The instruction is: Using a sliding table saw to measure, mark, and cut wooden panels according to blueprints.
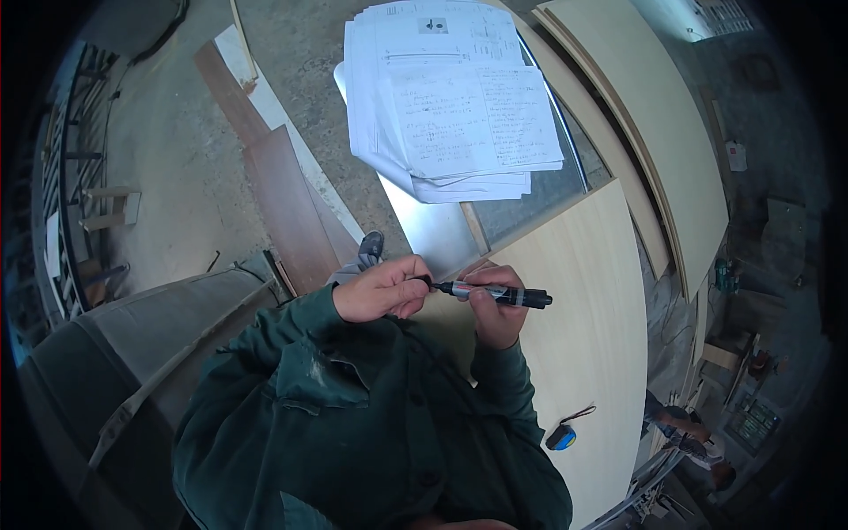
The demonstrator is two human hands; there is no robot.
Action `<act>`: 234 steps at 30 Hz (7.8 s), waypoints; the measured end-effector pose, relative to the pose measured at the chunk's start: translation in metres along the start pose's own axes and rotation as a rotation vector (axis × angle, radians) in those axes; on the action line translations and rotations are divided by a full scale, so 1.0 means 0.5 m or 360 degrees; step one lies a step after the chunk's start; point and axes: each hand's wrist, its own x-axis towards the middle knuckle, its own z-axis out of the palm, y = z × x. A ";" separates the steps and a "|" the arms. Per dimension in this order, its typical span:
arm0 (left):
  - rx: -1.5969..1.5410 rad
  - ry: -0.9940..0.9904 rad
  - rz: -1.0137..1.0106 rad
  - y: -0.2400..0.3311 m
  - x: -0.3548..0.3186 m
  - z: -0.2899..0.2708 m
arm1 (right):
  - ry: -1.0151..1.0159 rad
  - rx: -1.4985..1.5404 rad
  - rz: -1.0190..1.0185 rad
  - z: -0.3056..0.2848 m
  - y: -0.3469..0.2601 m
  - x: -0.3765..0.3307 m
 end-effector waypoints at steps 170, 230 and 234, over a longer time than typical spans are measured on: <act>0.0968 -0.2794 -0.1421 -3.192 -0.706 3.307 | 0.3731 -0.1041 0.0592 -1.336 -0.417 -4.679; 0.2416 -0.2500 0.0372 -4.105 -0.583 4.017 | 0.3353 -0.0954 0.2335 -2.546 -0.330 -6.050; 0.2425 -0.2936 0.0597 -4.216 -0.558 3.996 | 0.3325 -0.0960 0.2344 -2.550 -0.340 -6.041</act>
